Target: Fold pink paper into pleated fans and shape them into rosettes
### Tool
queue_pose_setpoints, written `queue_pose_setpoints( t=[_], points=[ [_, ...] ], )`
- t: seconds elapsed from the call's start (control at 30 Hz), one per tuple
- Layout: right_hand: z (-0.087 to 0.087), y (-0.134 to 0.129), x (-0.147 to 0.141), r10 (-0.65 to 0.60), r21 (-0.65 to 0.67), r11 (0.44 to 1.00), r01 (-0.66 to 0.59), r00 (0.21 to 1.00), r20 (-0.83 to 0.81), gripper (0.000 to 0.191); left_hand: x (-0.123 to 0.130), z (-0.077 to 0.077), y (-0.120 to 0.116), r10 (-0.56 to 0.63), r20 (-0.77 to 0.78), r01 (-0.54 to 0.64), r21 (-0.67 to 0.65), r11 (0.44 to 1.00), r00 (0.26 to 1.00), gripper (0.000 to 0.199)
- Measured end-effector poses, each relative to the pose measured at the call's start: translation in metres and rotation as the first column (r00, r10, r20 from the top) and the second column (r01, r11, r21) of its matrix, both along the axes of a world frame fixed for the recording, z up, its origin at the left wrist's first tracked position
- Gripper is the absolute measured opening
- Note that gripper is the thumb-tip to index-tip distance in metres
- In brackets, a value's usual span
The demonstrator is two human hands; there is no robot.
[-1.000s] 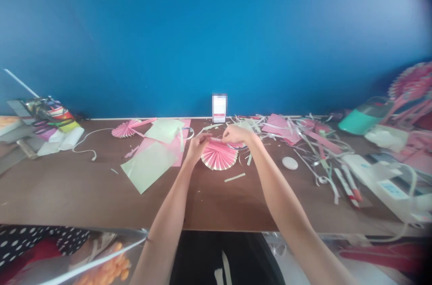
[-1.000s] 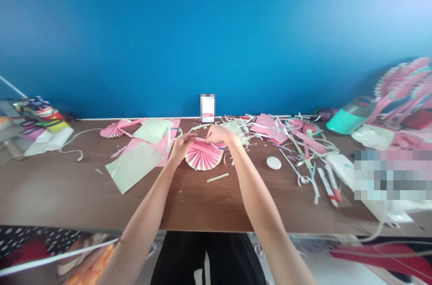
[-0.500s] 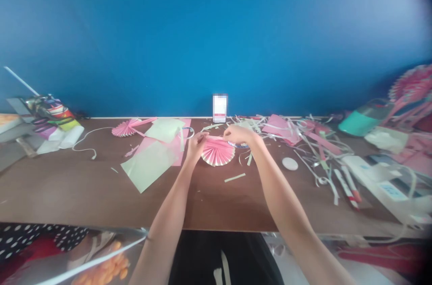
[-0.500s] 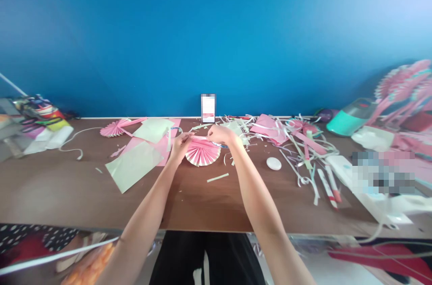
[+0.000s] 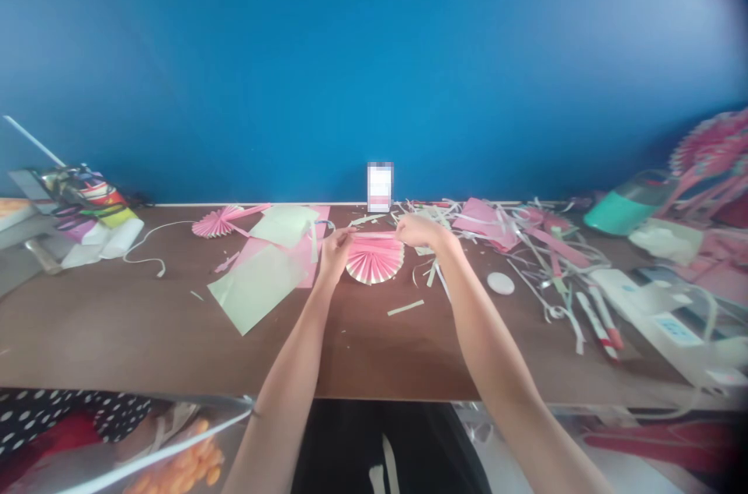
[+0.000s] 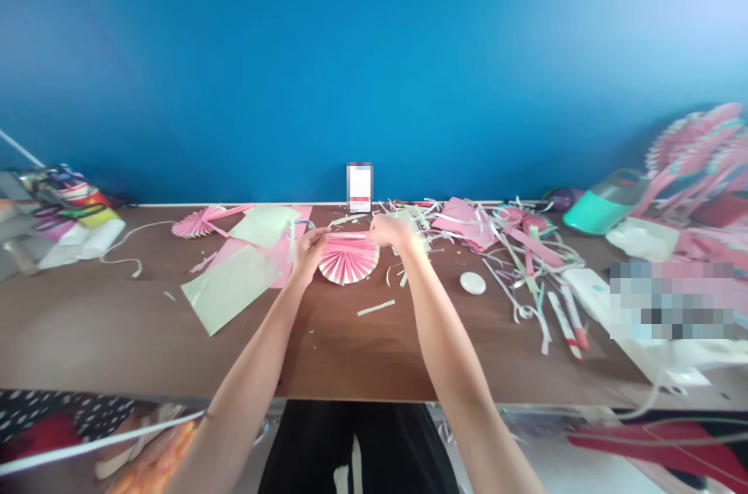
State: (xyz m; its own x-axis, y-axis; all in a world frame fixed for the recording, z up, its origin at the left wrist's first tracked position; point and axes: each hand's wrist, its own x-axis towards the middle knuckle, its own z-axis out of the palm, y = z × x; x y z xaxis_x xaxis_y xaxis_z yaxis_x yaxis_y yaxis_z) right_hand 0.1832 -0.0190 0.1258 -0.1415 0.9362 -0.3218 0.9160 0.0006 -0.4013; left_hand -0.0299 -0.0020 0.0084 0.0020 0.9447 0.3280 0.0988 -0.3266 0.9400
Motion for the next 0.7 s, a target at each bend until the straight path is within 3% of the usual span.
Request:
queue_pose_setpoints(
  t=[0.47,0.7],
  points=[
    [-0.020,0.015,0.013,-0.099,0.097,0.991,0.089,0.989,0.107,0.013,0.002,0.002,-0.001,-0.015,0.005,0.015,0.012,1.000,1.000,0.028],
    [-0.019,0.017,0.014,-0.091,0.096,0.992,0.080,0.990,0.112,0.025,0.001,0.003,-0.002,0.008,0.015,-0.008,0.018,1.000,1.000,0.027]
  ],
)
